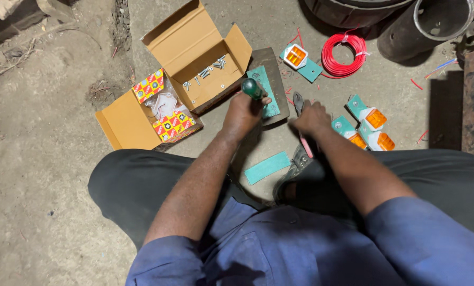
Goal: The person sits on the floor and uses a hammer and chisel to create indentations on small teal metal plates. They then use pliers to bend the edges of the plates. The person handles screws, washers, and orange reflectors during the process.
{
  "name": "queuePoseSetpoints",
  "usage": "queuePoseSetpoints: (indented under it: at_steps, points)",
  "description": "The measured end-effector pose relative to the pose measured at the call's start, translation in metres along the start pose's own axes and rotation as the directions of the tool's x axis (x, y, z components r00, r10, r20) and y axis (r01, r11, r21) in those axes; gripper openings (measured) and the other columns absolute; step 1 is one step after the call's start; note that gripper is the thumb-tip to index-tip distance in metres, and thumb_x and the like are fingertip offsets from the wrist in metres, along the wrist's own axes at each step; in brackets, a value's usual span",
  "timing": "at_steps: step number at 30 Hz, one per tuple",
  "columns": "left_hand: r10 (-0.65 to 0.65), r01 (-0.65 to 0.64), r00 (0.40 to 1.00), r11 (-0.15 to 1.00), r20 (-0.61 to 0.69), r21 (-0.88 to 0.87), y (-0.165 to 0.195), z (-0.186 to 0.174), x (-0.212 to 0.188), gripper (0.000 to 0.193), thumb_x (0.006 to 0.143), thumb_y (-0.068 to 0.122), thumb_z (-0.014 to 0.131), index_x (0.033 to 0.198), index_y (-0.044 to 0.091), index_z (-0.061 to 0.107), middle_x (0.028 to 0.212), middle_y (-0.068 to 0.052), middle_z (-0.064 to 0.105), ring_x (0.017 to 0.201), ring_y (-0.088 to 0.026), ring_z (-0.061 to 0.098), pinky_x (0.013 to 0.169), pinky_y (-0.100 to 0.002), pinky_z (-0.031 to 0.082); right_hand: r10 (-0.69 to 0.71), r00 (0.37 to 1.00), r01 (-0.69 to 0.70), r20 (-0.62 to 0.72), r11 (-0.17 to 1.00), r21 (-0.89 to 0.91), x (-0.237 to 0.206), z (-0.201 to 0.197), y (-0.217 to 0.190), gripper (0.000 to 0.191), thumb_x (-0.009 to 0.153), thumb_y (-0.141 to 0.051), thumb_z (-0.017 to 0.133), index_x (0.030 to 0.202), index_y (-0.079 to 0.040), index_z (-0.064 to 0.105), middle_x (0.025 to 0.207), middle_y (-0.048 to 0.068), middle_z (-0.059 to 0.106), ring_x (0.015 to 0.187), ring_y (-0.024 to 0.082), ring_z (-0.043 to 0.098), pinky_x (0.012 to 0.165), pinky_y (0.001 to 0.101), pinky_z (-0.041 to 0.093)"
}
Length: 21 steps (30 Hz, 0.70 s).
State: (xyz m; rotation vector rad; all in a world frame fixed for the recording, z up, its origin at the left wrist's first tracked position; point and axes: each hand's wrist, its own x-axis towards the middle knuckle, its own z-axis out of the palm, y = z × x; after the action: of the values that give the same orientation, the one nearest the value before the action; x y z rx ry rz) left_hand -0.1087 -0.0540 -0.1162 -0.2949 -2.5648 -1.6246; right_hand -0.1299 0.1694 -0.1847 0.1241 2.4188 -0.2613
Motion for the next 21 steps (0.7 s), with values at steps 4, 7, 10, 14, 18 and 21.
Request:
queuePoseSetpoints:
  at_steps: [4,7,10,14,18,21]
  points:
    - [-0.003,0.001,1.0,0.988,0.015,0.152,0.0,0.007,0.008,0.021,0.089,0.009,0.078,0.104,0.006,0.064,0.094,-0.017,0.074,0.09,-0.034,0.075,0.079,-0.044,0.06,0.137,0.991,-0.137,-0.01,0.991,0.006,0.001,0.021,-0.003,0.104,0.083,-0.048,0.076,0.155,0.001,0.021,0.149,0.024,0.039,0.137,0.039,0.042,0.105,0.0549,0.042]
    - [-0.085,0.068,0.994,0.972,0.066,0.227,0.002,0.011,0.019,0.031,0.086,0.007,0.076,0.112,0.004,0.059,0.092,-0.02,0.072,0.09,-0.038,0.073,0.076,-0.048,0.057,0.176,0.984,-0.172,-0.041,0.982,0.078,0.011,0.033,0.004,0.092,0.085,-0.038,0.074,0.152,0.005,0.028,0.139,0.027,0.049,0.129,0.041,0.05,0.101,0.054,0.045]
    - [-0.114,0.081,0.988,0.957,0.104,0.278,0.005,0.011,0.032,0.033,0.089,0.009,0.075,0.116,0.004,0.058,0.091,-0.022,0.071,0.09,-0.041,0.071,0.074,-0.051,0.055,0.135,0.991,-0.131,0.009,0.944,0.301,0.023,0.022,0.02,0.063,0.096,-0.041,0.063,0.134,0.008,0.057,0.118,0.028,0.065,0.112,0.042,0.064,0.093,0.0509,0.051]
    - [-0.108,0.081,0.983,0.981,0.149,0.178,0.009,0.011,0.041,0.025,0.091,-0.002,0.059,0.114,0.009,0.06,0.091,-0.013,0.077,0.09,-0.032,0.077,0.078,-0.046,0.058,0.044,0.97,0.136,-0.24,0.72,0.68,0.026,-0.015,0.038,0.025,0.086,-0.015,0.068,0.102,0.005,0.069,0.087,0.016,0.069,0.083,0.028,0.069,0.072,0.0426,0.053]
    - [-0.16,0.13,0.977,0.971,0.141,0.2,0.012,0.008,0.041,0.025,0.091,0.0,0.061,0.114,0.008,0.057,0.09,-0.013,0.076,0.09,-0.032,0.076,0.078,-0.046,0.058,-0.106,0.783,0.621,-0.612,0.168,0.766,0.003,-0.068,0.014,0.035,0.087,0.002,0.067,0.116,-0.004,0.049,0.1,0.008,0.062,0.08,0.018,0.064,0.067,0.0322,0.054]
    - [-0.2,0.175,0.972,0.967,0.126,0.183,0.011,0.005,0.038,0.027,0.091,0.001,0.061,0.117,0.008,0.057,0.09,-0.015,0.075,0.089,-0.034,0.076,0.077,-0.047,0.057,-0.174,0.739,0.622,-0.651,-0.195,0.759,-0.008,-0.089,-0.013,0.032,0.089,0.0,0.067,0.112,-0.007,0.046,0.107,0.007,0.062,0.076,0.019,0.069,0.056,0.0338,0.059]
